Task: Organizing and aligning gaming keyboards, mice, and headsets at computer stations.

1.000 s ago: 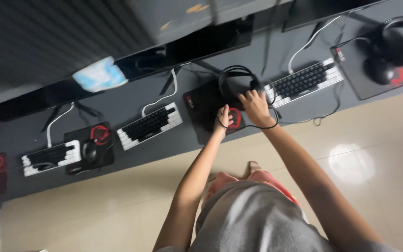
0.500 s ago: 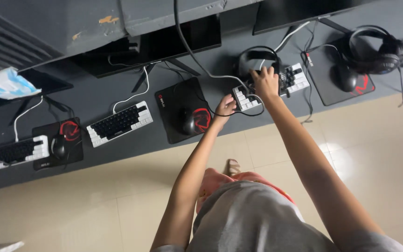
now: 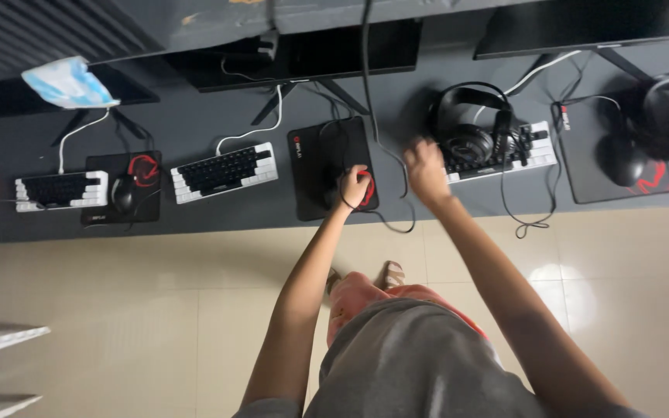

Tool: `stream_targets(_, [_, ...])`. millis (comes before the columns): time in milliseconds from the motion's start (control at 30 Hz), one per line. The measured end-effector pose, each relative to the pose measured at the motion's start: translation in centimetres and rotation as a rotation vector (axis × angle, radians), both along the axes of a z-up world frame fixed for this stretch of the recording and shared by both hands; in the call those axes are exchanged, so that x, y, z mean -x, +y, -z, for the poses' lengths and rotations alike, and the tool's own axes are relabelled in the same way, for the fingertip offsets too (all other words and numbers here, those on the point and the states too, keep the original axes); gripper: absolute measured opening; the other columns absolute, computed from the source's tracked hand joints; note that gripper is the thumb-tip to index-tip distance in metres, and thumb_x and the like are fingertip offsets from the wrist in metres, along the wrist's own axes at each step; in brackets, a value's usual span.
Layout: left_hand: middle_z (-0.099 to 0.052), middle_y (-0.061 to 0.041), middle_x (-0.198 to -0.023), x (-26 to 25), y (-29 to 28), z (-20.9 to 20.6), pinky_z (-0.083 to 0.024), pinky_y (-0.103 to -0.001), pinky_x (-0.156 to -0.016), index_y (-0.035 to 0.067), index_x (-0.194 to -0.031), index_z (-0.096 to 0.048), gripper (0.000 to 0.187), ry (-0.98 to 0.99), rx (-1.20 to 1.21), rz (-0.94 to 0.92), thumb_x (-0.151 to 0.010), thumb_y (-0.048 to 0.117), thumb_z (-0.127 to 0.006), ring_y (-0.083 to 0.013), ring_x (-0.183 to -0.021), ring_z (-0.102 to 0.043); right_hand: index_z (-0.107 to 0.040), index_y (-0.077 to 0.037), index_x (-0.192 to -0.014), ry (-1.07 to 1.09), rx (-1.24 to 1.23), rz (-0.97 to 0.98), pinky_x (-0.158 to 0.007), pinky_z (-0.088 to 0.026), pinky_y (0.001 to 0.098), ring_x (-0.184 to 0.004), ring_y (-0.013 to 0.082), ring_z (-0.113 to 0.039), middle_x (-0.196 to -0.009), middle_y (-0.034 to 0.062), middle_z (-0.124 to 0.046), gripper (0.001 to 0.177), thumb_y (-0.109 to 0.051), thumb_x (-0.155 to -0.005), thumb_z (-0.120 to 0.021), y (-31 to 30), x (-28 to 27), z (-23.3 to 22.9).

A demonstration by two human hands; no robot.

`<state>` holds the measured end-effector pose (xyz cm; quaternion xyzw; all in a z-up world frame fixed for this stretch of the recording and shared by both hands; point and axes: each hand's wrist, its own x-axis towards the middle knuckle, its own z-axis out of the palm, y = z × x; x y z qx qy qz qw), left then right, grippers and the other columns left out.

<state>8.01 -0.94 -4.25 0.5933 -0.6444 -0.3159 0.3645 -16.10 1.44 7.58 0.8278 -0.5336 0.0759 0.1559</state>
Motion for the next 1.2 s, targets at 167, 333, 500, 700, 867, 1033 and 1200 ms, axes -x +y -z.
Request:
stream_targets(167, [-0.052,-0.011,-0.145,-3.1,3.5,-8.7,-0.039,-0.058,-0.104,0.027,-0.126,-0.066,0.042,-0.385,-0.073,-0.144,-0.085,0.029,-0.077,-0.0421,-0.132,-0.050,-0.055,-0.002,-0.137,-0.786,-0.440,-0.020,-0.090,-0.052,0.0515,-0.112,0.0471,-0.056,-0.119,0.0280,-0.057,0.059,-0.012,-0.080,-0.065,3.8,-6.6,4.1])
stream_targets(333, [-0.029,-0.020,-0.157,-5.5,5.2,-10.6,-0.040,-0.066,-0.098,0.036,-0.142,-0.050,0.070,-0.454,-0.254,-0.180,-0.079,0.032,-0.082,-0.0489,-0.131,-0.042,-0.065,-0.008,-0.115,-0.825,-0.353,0.285,-0.087,-0.052,0.0531,-0.105,0.0458,-0.062,-0.104,0.0234,-0.068,0.037,-0.020,-0.081,-0.073,3.9,-10.8,8.7])
stream_targets(500, [-0.040,-0.020,-0.151,-6.4,6.2,-10.0,-0.050,-0.057,-0.097,0.026,-0.158,-0.027,0.105,-0.464,-0.281,-0.086,-0.072,0.024,-0.087,-0.0474,-0.127,-0.047,-0.072,-0.004,-0.093,-1.006,-0.495,0.335,-0.068,-0.056,0.0447,-0.080,0.0386,-0.071,-0.083,0.0207,-0.074,0.027,-0.028,-0.082,-0.078,2.2,-11.0,14.1])
stream_targets(700, [-0.045,-0.024,-0.144,-9.2,4.9,-8.4,-0.047,-0.052,-0.103,0.001,-0.154,-0.027,0.111,-0.472,-0.154,-0.001,-0.065,0.021,-0.090,-0.0483,-0.122,-0.047,-0.060,-0.003,-0.113,-1.785,-1.145,0.439,-0.064,-0.063,0.0383,-0.069,0.0221,-0.069,-0.083,0.0099,-0.069,0.025,-0.007,-0.091,-0.070,4.7,-13.9,11.9])
stream_targets(867, [-0.047,-0.023,-0.143,-10.8,4.4,-10.0,-0.047,-0.051,-0.103,0.002,-0.153,-0.031,0.110,-0.488,-0.121,0.071,-0.062,0.019,-0.089,-0.0469,-0.124,-0.047,-0.058,-0.001,-0.120,-1.949,-1.051,0.389,-0.065,-0.064,0.0371,-0.075,0.0218,-0.075,-0.092,0.0081,-0.072,0.028,0.005,-0.092,-0.057,5.4,-12.3,10.0])
stream_targets(1033, [-0.047,-0.022,-0.143,-10.4,4.2,-12.5,-0.047,-0.050,-0.104,0.004,-0.154,-0.031,0.108,-0.562,-0.167,0.162,-0.064,0.020,-0.089,-0.0457,-0.126,-0.047,-0.055,0.001,-0.115,-1.608,-0.722,0.597,-0.053,-0.054,0.0388,-0.066,0.0214,-0.064,-0.083,0.0120,-0.066,0.025,-0.001,-0.094,-0.068,1.7,-5.0,16.6])
stream_targets(1200, [-0.044,-0.025,-0.144,-8.3,3.2,-9.6,-0.040,-0.051,-0.110,0.000,-0.153,-0.028,0.110,-0.497,-0.137,0.196,-0.066,0.020,-0.091,-0.0466,-0.128,-0.045,-0.063,-0.006,-0.117,-1.867,-0.492,0.630,-0.055,-0.047,0.0285,-0.066,0.0132,-0.058,-0.088,0.0044,-0.066,0.018,-0.016,-0.103,-0.067,-1.2,-3.5,16.3])
